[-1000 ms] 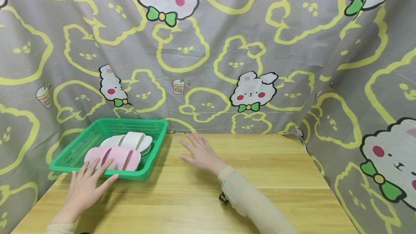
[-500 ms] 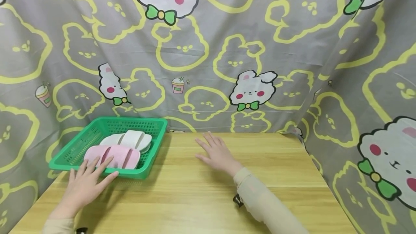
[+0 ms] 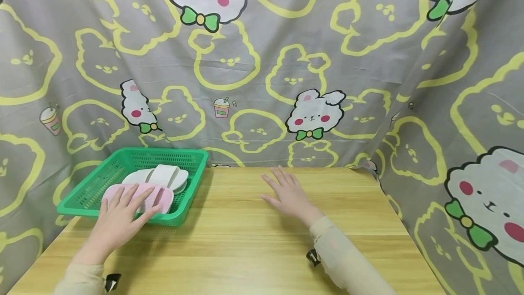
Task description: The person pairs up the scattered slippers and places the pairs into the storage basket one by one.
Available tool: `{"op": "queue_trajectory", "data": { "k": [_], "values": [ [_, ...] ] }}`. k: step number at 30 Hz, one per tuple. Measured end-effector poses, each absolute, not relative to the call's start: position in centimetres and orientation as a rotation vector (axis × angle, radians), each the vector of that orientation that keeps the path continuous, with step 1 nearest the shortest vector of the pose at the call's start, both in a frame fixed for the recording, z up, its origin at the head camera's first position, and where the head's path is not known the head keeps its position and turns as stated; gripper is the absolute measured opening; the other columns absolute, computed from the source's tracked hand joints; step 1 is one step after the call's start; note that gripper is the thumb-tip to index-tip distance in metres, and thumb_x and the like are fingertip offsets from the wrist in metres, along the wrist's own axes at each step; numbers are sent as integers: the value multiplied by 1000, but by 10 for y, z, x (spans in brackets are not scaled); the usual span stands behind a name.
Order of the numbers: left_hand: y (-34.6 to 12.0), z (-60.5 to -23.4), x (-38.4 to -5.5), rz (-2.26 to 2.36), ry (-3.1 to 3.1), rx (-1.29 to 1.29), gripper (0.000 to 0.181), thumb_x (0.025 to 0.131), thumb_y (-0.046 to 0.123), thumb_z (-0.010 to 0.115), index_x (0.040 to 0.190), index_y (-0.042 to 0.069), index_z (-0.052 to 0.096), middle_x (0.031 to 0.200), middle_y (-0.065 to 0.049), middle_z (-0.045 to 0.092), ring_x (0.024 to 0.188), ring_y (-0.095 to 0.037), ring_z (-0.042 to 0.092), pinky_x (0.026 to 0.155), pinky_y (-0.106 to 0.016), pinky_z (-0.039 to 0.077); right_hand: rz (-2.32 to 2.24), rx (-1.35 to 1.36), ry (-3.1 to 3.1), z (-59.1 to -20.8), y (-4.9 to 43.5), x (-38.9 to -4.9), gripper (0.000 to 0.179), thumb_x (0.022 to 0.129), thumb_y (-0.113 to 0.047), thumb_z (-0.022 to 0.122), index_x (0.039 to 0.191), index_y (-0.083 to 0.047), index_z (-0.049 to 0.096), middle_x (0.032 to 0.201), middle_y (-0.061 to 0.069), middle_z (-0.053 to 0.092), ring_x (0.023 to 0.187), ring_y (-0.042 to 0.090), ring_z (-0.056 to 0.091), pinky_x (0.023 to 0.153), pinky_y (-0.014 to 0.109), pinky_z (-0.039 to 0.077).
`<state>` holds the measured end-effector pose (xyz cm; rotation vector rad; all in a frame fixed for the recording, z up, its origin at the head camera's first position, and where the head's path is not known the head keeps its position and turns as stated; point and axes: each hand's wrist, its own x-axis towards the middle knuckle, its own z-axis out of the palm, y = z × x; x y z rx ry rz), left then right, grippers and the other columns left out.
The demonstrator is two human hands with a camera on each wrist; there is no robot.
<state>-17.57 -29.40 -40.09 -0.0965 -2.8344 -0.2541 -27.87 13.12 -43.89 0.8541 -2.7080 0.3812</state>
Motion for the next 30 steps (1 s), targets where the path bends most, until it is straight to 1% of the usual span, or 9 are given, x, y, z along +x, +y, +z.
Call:
{"op": "queue_trajectory", "data": {
  "k": [6,8,12,16,20,23,26,30],
  "values": [
    [-276,-395,-185,-305,-2827,-154,64,82,66,41,135,31,38,144,-17,28,133,-44,14,97,-72,4,420,805,-2712,-435,150,-273,61,88,-51,45,141,-27,27,149,7,21,139,31,10,109,56,13],
    [-270,-394,-188,-310,-2830,-173,65,81,67,40,136,33,36,145,-16,27,134,-44,13,99,-70,4,418,787,-2715,-435,155,-271,61,88,-52,45,141,-26,28,149,7,22,139,32,11,109,56,13],
    [-259,-392,-193,-310,-2831,-218,65,80,68,40,137,37,33,146,-14,26,136,-41,10,101,-68,3,409,743,-2726,-435,166,-267,61,88,-53,43,142,-29,26,149,7,23,138,33,12,108,57,14],
    [-250,-389,-199,-324,-2828,-255,66,81,67,41,138,35,32,147,-12,25,138,-39,7,100,-68,5,419,704,-2737,-434,175,-263,62,88,-53,43,142,-28,26,148,9,25,138,34,13,108,57,13],
    [-240,-386,-203,-324,-2811,-270,65,81,67,41,137,34,35,148,-9,25,136,-40,14,100,-68,9,430,678,-2738,-434,183,-261,62,88,-54,43,142,-27,27,146,12,27,137,35,13,106,59,14],
    [-232,-384,-206,-345,-2808,-276,65,81,67,42,137,34,35,147,-10,26,134,-40,17,100,-68,9,432,652,-2742,-436,190,-259,62,88,-54,42,142,-28,25,146,12,27,137,35,14,106,59,14],
    [-224,-382,-209,-357,-2815,-286,66,81,68,39,138,35,32,147,-12,25,134,-40,17,99,-69,9,446,630,-2738,-438,196,-258,63,88,-53,43,142,-27,26,145,14,27,136,37,15,106,59,14],
    [-214,-381,-212,-377,-2830,-295,66,81,67,39,139,37,27,149,-11,22,136,-39,15,100,-69,8,468,604,-2737,-440,203,-256,63,88,-53,44,142,-25,27,145,15,27,135,38,15,106,60,13]
  ]
}}
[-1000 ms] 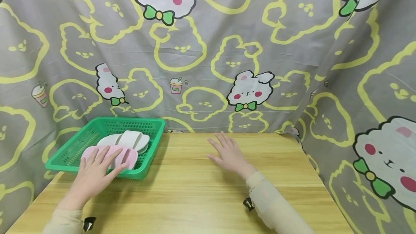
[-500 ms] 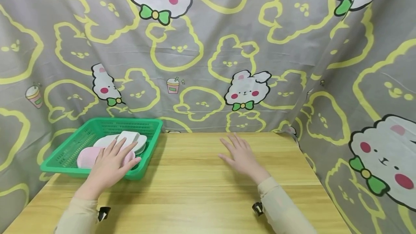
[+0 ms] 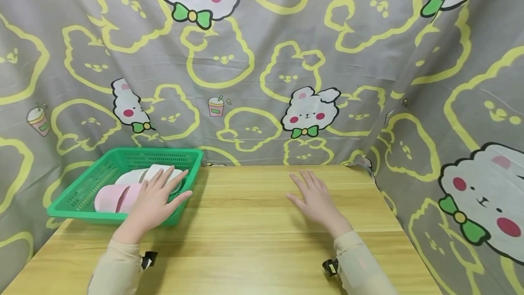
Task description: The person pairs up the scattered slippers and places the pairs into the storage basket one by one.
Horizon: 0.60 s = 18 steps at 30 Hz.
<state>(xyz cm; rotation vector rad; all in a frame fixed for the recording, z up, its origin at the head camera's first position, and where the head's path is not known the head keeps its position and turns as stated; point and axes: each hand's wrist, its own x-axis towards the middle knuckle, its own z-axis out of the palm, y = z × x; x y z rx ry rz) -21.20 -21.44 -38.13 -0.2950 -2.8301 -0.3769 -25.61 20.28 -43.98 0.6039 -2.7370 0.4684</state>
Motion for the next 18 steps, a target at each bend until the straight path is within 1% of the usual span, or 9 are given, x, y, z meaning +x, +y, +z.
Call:
{"op": "queue_trajectory", "data": {
  "k": [5,9,12,14,18],
  "values": [
    [-201,-380,-215,-396,-2841,-292,66,81,70,34,139,41,23,150,-8,19,137,-37,12,101,-68,7,473,529,-2734,-438,212,-254,63,87,-53,45,141,-26,27,145,17,27,135,39,15,104,61,14],
    [-189,-379,-220,-414,-2830,-304,66,81,70,34,139,41,24,150,-9,19,138,-37,9,102,-68,6,448,468,-2728,-435,220,-252,65,87,-54,44,141,-23,27,145,18,25,134,41,15,103,63,13],
    [-181,-379,-223,-416,-2827,-311,67,81,70,35,139,39,24,150,-9,18,138,-37,9,104,-66,5,419,423,-2740,-433,224,-251,69,86,-57,43,143,-24,23,146,18,22,135,41,14,104,63,12],
    [-176,-380,-225,-414,-2831,-310,67,81,71,34,140,40,23,151,-7,17,139,-36,8,105,-65,4,412,393,-2751,-432,226,-250,71,86,-59,42,144,-26,20,147,17,21,135,40,12,105,62,11],
    [-165,-382,-229,-422,-2818,-306,67,80,72,32,139,42,21,151,-4,15,139,-34,7,104,-66,5,412,328,-2782,-433,229,-249,73,84,-61,42,144,-30,14,148,15,19,137,38,7,105,63,7]
  ]
}}
